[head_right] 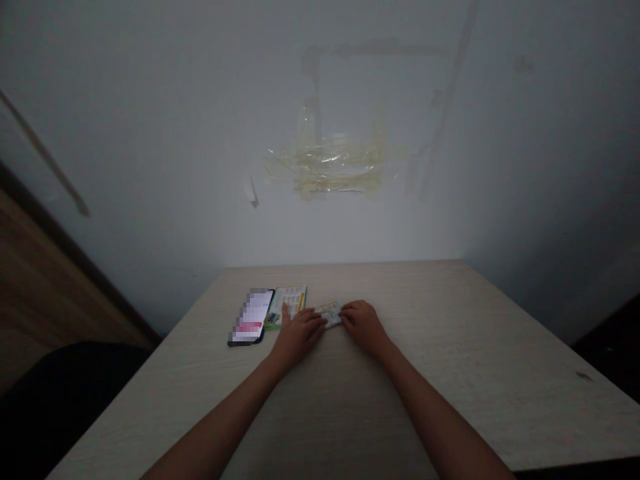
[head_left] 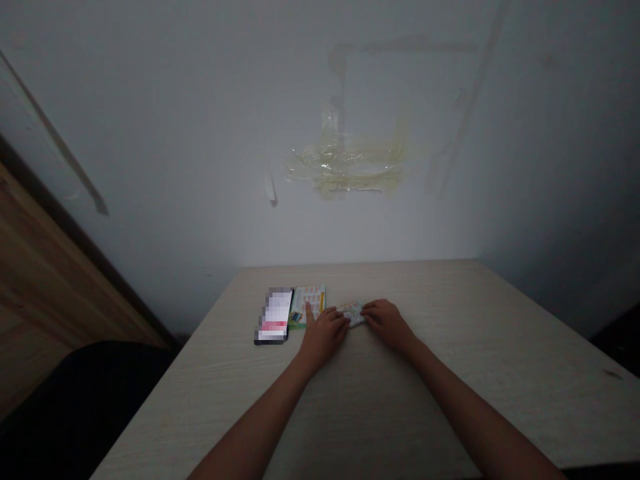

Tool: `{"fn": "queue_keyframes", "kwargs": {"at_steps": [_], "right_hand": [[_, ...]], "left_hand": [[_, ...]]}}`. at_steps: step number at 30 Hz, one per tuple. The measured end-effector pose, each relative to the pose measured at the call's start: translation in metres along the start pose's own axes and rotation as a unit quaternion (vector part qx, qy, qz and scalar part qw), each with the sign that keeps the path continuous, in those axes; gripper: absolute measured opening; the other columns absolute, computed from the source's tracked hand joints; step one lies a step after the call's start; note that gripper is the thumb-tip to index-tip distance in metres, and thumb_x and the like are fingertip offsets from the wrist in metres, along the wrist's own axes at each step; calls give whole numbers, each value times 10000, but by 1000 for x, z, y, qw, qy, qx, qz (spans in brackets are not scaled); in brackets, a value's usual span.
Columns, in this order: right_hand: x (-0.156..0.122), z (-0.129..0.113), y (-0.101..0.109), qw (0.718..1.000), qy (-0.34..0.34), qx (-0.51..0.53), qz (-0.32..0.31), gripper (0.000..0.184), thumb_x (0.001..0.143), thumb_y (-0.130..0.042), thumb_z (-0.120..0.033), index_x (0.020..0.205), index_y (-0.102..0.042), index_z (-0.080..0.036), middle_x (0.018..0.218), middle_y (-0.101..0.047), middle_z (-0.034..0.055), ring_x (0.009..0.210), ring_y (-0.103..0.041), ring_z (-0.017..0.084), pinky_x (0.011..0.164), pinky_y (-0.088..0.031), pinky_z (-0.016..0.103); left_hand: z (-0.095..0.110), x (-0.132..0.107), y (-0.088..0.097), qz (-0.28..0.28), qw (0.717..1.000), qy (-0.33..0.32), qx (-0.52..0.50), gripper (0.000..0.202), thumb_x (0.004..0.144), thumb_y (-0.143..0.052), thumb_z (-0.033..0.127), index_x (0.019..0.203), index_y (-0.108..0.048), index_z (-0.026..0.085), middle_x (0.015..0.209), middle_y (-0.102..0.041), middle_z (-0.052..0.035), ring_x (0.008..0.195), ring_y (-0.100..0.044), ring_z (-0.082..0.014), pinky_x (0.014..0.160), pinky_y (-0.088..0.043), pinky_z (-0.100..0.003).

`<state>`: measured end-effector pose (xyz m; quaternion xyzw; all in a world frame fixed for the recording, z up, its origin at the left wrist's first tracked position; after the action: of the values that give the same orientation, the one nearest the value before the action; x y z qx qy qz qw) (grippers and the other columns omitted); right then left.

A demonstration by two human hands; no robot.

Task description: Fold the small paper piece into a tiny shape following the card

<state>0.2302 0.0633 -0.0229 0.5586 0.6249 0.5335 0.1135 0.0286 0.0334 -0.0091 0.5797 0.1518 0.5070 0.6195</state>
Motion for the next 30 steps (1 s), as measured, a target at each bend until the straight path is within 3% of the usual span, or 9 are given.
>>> {"fn": "queue_keyframes", "kwargs": {"at_steps": [4,10,15,18,25,30], "right_hand": [[-2,9,-5,1000,-12,-15,2,291,884,-543,-273,1131,-681,-204,1168,-680,92,1115,-576,241,1027,-403,458],[-4,6,-7,1000,-9,-17,7,382,902,-507,-263,1268,-590,-190,1315,-596,102,1274,-457,263,1087,-358,488],[0,-5,2,999,16,-9,49,275,883,-552,-229,1129,-673,-212,1232,-632,110,1173,-528,251,1033,-413,479],[0,-6,1,999,19,9,40,228,876,-567,-216,1051,-711,-225,1159,-667,101,1103,-576,238,991,-450,448],[-2,-6,-3,998,2,53,25,232,872,-577,-221,1058,-716,-215,1163,-679,95,1102,-602,224,1010,-455,425],[-2,-10,1,998,-6,68,8,233,876,-568,-225,1055,-716,-213,1168,-678,96,1119,-597,218,1026,-447,423]], "left_hand": [[5,0,1,-19,1000,-13,-19,253,962,-448,316,1122,-643,308,1119,-691,-20,1107,-588,-204,1107,143,-647],[7,-1,2,-23,999,-25,-18,256,952,-458,289,1119,-651,316,1160,-691,-12,1142,-575,-207,1112,120,-654],[9,-2,1,-26,999,-22,-7,286,932,-487,264,1156,-645,344,1194,-681,-13,1157,-562,-222,1106,63,-692],[11,-3,1,-25,999,-24,-14,295,941,-470,278,1171,-640,350,1201,-679,-16,1156,-555,-225,1106,57,-693],[10,-3,2,-34,998,-29,-50,273,955,-449,301,1113,-669,332,1154,-699,-13,1125,-572,-209,1117,105,-654],[6,-2,2,-12,999,-7,-32,243,933,-486,273,1082,-675,309,1150,-688,-22,1138,-568,-215,1119,59,-669]]}}
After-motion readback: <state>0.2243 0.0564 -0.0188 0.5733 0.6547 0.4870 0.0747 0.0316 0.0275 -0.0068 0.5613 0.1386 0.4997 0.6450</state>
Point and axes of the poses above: each hand's wrist, its own x-axis towards the middle knuckle, its own y-axis out of the back of the hand, z = x × y, the point moved 3 cm from there along x, towards the middle knuckle
